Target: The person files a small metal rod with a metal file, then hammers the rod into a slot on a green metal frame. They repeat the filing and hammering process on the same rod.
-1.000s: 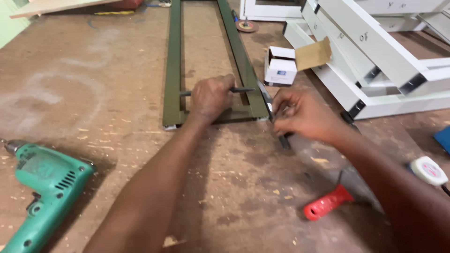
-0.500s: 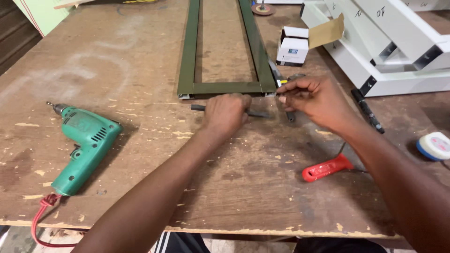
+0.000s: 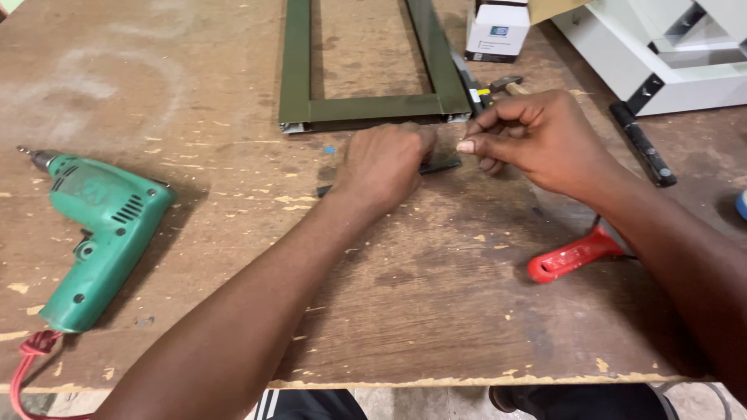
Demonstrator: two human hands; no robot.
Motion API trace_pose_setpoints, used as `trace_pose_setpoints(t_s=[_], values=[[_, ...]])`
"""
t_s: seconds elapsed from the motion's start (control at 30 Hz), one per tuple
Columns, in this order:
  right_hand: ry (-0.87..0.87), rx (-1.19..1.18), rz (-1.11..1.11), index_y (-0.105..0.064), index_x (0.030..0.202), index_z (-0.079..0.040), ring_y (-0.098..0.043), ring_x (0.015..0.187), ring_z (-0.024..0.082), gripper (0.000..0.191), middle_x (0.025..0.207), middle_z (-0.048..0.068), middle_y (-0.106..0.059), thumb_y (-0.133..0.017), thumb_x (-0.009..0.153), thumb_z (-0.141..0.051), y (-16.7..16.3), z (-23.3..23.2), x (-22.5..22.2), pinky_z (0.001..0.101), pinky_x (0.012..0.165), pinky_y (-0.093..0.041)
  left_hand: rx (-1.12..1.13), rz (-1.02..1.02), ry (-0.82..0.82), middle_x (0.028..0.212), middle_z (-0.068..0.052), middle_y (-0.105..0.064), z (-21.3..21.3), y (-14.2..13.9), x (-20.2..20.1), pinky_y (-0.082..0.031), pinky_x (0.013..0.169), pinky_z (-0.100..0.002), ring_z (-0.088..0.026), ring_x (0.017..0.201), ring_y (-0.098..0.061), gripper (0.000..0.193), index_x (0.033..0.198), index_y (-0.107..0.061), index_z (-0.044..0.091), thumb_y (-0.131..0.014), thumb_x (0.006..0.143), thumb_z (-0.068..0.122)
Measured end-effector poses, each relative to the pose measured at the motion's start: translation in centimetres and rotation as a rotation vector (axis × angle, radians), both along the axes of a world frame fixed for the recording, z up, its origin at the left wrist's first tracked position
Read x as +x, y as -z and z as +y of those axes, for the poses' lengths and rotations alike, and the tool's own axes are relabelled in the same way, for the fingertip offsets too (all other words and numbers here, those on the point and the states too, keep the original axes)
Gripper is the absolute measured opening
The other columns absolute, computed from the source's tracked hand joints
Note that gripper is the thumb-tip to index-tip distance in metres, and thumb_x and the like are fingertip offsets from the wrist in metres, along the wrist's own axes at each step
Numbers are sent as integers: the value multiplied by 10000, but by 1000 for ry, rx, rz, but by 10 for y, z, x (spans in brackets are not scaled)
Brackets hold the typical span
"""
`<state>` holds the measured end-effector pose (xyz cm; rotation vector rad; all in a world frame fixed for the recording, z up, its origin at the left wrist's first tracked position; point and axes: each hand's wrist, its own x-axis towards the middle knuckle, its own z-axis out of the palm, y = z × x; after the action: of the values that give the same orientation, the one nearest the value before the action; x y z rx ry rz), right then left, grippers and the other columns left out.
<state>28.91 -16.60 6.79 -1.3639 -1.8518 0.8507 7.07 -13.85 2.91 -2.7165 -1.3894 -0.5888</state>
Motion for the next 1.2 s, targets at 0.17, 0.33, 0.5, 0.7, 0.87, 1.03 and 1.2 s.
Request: trace_pose_setpoints(t_s=[0.17,0.33,0.5,0.7,0.87,1.03,1.2], values=[[-120,-48,83,-758,1069,-20,-754,746,112,167,879,87,-782,-710,920,-77,4,2,-1,257,681,-646,-41,-43,50,979,-87,-748,0,-3,0,-555,785,-503,-317,941,-712,246,960,-743,129,-702,735,38],[-130,122,-173,-784,1063,-60,-710,676,111,151,858,71,-788,-728,928,-97,12,6,-2,262,610,-582,-52,-272,-5,914,-101,-760,1,0,2,-551,761,-497,-322,865,-722,186,884,-763,132,-689,767,8],[-104,299,-256,-791,1089,-86,-680,659,121,180,854,69,-773,-750,914,-85,19,6,-4,282,598,-530,-84,-466,35,803,-91,-759,3,2,5,-570,705,-440,-278,757,-744,124,835,-738,100,-708,756,9],[-194,465,-277,-799,1056,-73,-716,745,150,175,922,75,-781,-771,883,-68,22,9,0,300,670,-562,-223,-536,119,774,-62,-772,3,-1,-1,-596,701,-346,-177,712,-760,175,823,-761,85,-671,723,-26],[-225,443,-288,-795,1053,-66,-741,789,140,195,964,70,-793,-761,861,-57,22,10,-1,288,704,-581,-323,-578,212,809,-38,-804,3,-3,-3,-617,729,-296,-131,743,-775,260,839,-798,92,-652,689,-61],[-152,253,-210,-776,1077,-70,-727,751,88,203,922,49,-801,-732,879,-59,21,8,-3,262,678,-581,-351,-529,236,840,-35,-811,0,-3,-5,-615,730,-292,-134,762,-777,311,876,-815,100,-652,675,-72],[-63,165,-281,-798,1063,-92,-708,680,124,161,874,51,-805,-767,910,-133,21,8,-3,294,620,-561,-368,-519,325,911,-54,-812,5,-1,-8,-624,786,-296,-146,822,-778,353,934,-812,85,-670,670,-100]])
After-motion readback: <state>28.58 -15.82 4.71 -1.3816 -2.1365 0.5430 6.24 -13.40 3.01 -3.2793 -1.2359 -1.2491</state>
